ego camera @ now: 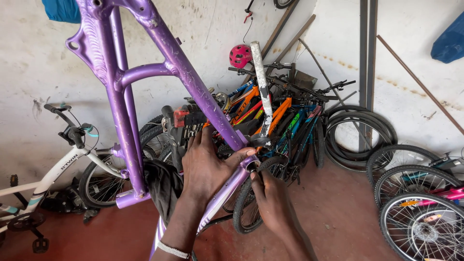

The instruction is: A person uses a hammer and a punch to remove a component from a purple bicycle frame while sitting on the floor of a repair area.

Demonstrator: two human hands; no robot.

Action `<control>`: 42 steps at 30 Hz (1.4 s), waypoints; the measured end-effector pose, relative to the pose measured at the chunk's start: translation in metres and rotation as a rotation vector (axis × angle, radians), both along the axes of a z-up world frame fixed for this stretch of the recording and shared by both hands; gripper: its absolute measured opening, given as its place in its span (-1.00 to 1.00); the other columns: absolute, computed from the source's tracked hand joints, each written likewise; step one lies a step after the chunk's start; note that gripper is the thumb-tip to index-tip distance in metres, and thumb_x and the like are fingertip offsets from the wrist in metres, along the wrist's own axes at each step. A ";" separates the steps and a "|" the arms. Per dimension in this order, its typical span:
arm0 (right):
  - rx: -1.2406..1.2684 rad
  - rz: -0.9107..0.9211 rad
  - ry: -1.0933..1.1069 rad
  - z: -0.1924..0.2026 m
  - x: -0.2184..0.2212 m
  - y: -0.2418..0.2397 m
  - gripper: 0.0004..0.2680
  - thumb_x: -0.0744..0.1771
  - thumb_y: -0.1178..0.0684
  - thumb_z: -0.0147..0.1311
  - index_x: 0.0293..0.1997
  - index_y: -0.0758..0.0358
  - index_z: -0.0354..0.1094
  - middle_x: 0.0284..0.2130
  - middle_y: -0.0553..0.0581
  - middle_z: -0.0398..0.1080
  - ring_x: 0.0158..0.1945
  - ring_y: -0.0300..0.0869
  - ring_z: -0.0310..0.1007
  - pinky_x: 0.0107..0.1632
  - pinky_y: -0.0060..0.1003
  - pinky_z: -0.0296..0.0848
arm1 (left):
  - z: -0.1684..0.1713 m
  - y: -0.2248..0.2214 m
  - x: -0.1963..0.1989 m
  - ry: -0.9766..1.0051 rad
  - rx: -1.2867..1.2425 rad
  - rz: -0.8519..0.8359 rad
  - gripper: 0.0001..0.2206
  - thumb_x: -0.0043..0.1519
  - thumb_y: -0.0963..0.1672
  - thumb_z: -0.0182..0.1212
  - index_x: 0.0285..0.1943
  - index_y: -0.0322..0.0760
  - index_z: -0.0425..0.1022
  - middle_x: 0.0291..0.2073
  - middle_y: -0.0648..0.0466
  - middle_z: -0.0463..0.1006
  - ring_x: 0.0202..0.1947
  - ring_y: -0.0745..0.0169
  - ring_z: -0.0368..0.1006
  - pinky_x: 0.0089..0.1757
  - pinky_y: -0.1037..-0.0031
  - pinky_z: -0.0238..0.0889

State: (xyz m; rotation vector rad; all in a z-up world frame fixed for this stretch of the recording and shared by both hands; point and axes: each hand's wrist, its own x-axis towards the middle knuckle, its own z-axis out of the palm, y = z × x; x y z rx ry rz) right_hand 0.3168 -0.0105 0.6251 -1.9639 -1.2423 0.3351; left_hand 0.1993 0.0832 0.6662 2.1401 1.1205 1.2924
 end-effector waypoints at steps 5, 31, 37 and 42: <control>-0.015 -0.023 -0.008 0.014 -0.004 0.009 -0.83 0.34 0.00 -0.15 -0.33 0.23 0.30 -0.72 0.04 0.25 -0.71 -0.29 0.11 -0.58 -0.23 0.11 | -0.003 0.007 0.004 -0.025 0.059 -0.015 -0.32 -0.12 0.22 0.22 -0.09 -0.37 0.41 -0.49 -0.07 0.43 -0.49 0.01 0.41 -0.44 0.19 0.31; 0.656 0.403 0.894 -0.062 0.038 0.024 -0.62 0.25 0.17 0.04 0.19 0.33 0.14 -0.21 0.21 0.41 -0.09 -0.07 0.41 -0.12 -0.13 0.49 | -0.009 0.008 0.003 -0.052 0.065 -0.019 -0.28 -0.09 0.19 0.20 0.05 -0.43 0.41 -0.41 -0.18 0.51 -0.75 0.19 0.41 -0.67 0.40 0.31; 0.657 0.368 0.948 -0.061 0.033 0.023 -0.58 0.22 0.10 0.08 0.20 0.29 0.14 -0.24 0.22 0.43 -0.13 -0.06 0.43 -0.10 -0.09 0.49 | -0.005 0.002 0.001 -0.090 0.081 -0.045 -0.25 -0.11 0.16 0.25 0.06 -0.53 0.37 -0.33 -0.25 0.53 -0.72 0.16 0.46 -0.66 0.42 0.33; 0.695 0.432 1.024 -0.052 0.025 0.016 -0.57 0.29 -0.08 -0.07 0.21 0.44 0.08 -0.26 0.28 0.40 -0.17 -0.07 0.43 -0.12 -0.18 0.47 | -0.007 0.000 0.000 -0.093 0.060 0.024 -0.30 -0.15 0.17 0.32 -0.01 -0.42 0.43 -0.42 -0.15 0.52 -0.69 0.13 0.41 -0.59 0.35 0.30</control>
